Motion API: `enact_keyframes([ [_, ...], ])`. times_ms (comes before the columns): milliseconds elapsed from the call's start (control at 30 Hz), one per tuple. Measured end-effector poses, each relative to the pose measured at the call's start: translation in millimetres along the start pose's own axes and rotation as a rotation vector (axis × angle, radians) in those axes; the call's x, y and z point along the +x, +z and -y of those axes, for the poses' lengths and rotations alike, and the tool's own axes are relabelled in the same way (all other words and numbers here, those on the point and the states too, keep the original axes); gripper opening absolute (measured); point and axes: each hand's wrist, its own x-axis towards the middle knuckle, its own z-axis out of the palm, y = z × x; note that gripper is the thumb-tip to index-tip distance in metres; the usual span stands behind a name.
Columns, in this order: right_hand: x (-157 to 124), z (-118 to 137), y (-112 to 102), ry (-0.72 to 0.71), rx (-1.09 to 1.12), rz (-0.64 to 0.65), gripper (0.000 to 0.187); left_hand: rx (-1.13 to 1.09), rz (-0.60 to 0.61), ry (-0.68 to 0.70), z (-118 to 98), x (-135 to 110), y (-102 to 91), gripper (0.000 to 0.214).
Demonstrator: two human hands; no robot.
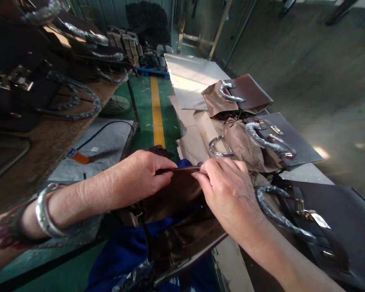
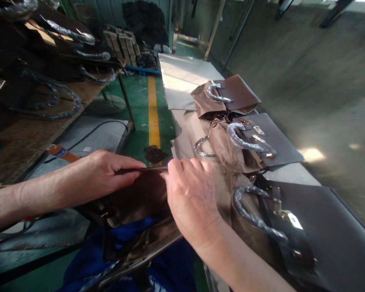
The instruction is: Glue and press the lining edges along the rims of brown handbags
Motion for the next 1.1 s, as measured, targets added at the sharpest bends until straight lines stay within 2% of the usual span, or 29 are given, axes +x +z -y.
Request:
enact_keyframes([
  [133, 2.1, -0.9, 1.9, 0.018, 0.030, 0.000, 0.013, 0.006, -0.011, -0.013, -0.4, 1.9, -1.1, 0.028],
  [367, 5.4, -0.9, 4.3, 0.086, 0.088, -0.009, 0.012, 0.000, 0.058, -0.032, -2.3, 5.8, -3.1, 0.030],
  [467, 7.8, -1.7, 6.0, 0.096, 0.078, -0.003, 0.025, -0.009, 0.066, -0.010, -1.7, 6.4, -1.4, 0.030],
  [500, 8.7, -2.2, 6.5, 0.091, 0.071, 0.003, 0.025, -0.016, 0.065, -0.002, -1.5, 6.5, -1.1, 0.031],
  [567, 10.2, -3.4, 7.2, 0.081, 0.064, 0.026, 0.010, -0.029, 0.078, 0.004, -1.7, 6.7, -2.4, 0.031],
  [600, 10.8, -4.0, 7.3, 0.081, 0.066, 0.038, 0.001, -0.032, 0.093, 0.005, -2.4, 6.9, -4.4, 0.031],
  [667, 11.5, -5.1, 7.7, 0.088, 0.082, 0.047, 0.010, -0.039, 0.167, 0.001, -5.5, 8.3, -11.0, 0.030],
  [767, 12.1, -5.6, 9.5, 0.097, 0.103, 0.032, 0.012, -0.093, 0.328, 0.001, -13.8, 17.0, -20.9, 0.026],
  [867, 12.6, -6.4, 13.4, 0.079, 0.115, 0.000, 0.014, -0.103, 0.347, 0.115, -20.5, 36.6, -19.8, 0.026],
  [967, 9.7, -10.4, 16.2, 0.085, 0.226, -0.050, 0.013, -0.002, 0.343, 0.244, -19.6, 56.9, -8.4, 0.023],
  [1100, -5.6, -18.8, 14.1, 0.098, 0.404, -0.273, 0.016, -0.015, 0.322, 0.274, -13.3, 64.4, 1.5, 0.030],
])
